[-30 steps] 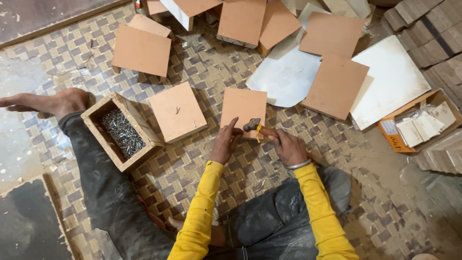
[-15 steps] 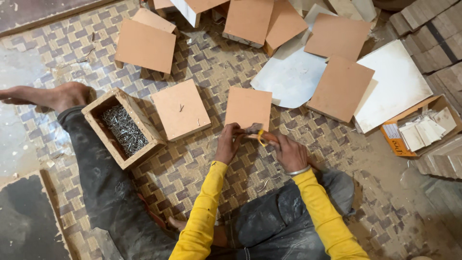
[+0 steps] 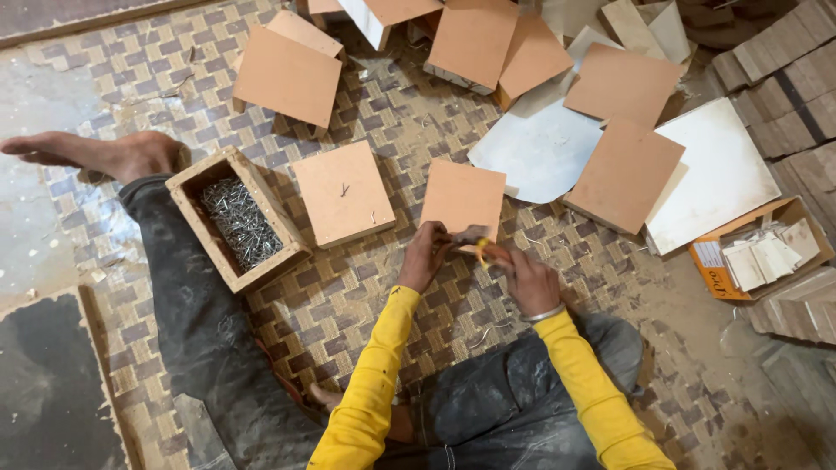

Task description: The person sits on the floor and assembles small wooden boxes by hammering nails into the corners. They repeatedly pick up nails from a container, position them on the box, and strike them with a hammer. Finished boxes are placed aside.

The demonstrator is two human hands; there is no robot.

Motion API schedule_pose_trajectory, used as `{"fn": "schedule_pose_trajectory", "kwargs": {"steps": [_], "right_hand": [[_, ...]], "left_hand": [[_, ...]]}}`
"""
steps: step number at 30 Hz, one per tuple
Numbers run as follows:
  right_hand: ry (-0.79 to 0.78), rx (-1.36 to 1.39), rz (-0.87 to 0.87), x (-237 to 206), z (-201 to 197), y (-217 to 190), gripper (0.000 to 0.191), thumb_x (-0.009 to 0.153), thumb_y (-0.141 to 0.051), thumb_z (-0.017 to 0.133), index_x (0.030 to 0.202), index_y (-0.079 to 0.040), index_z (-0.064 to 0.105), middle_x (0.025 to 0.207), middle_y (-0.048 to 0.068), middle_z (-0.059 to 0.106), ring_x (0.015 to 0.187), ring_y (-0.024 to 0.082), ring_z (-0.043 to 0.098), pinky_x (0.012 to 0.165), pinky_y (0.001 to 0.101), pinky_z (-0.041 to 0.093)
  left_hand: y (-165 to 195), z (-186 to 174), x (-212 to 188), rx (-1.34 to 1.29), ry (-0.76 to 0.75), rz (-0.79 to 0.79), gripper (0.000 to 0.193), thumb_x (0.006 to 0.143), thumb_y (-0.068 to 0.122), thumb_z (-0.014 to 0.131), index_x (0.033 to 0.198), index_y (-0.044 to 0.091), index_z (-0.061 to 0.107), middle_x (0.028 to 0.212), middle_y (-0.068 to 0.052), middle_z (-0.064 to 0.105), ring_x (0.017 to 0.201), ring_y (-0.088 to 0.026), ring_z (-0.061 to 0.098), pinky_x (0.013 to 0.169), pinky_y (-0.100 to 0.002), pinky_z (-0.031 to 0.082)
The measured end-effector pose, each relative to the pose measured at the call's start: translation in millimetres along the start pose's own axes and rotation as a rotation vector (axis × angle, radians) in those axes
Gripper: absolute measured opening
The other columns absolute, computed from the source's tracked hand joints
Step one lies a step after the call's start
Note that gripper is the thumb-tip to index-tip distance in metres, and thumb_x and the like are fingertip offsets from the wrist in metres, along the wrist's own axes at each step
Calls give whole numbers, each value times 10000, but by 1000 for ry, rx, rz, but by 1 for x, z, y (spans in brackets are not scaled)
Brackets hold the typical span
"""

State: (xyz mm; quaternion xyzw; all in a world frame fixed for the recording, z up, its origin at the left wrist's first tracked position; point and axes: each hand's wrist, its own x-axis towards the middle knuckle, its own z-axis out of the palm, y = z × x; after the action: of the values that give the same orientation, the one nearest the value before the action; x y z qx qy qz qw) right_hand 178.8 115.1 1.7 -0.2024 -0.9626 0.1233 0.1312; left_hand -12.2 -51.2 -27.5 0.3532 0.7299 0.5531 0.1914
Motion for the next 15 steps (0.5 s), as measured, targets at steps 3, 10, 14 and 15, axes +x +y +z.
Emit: {"fn": "schedule_pose_trajectory", "kwargs": {"steps": [3, 10, 14, 15], "right_hand": [[-60, 5, 99, -3, 2, 3, 203, 1047, -283, 565, 1078, -94, 633, 725, 78, 677, 462, 204, 567, 422, 366, 455], [-100, -32, 128, -6, -5, -2, 261, 1027, -346, 521, 1042, -100, 608, 768, 114, 679, 522, 286, 627, 497, 444, 495], [101, 133, 108, 2, -20, -15, 308, 1080, -394, 499, 1122, -114, 620, 738, 120, 666, 569, 296, 631, 524, 451, 491], [134, 148, 125, 5, -24, -18, 317, 1092, -400, 485, 1140, -123, 630, 712, 119, 647, 576, 294, 625, 541, 457, 484]], "left_hand": [[1, 2, 1, -30, -20, 32, 276, 937, 48, 706, 1109, 19, 492, 1099, -145, 734, 1007, -244, 769, 857, -323, 642], [2, -4, 6, -3, -113, -229, 464, 943, 13, 654, 1361, 40, 454, 1387, -175, 557, 1208, -312, 644, 1015, -390, 602], [3, -4, 13, 651, 189, 230, 599, 872, 71, 708, 1423, 73, 472, 1539, -103, 395, 1393, -400, 423, 1101, -549, 479], [3, -3, 14, 709, 205, 248, 594, 895, 104, 711, 1435, 84, 462, 1553, -112, 366, 1408, -390, 404, 1112, -559, 471]]}}
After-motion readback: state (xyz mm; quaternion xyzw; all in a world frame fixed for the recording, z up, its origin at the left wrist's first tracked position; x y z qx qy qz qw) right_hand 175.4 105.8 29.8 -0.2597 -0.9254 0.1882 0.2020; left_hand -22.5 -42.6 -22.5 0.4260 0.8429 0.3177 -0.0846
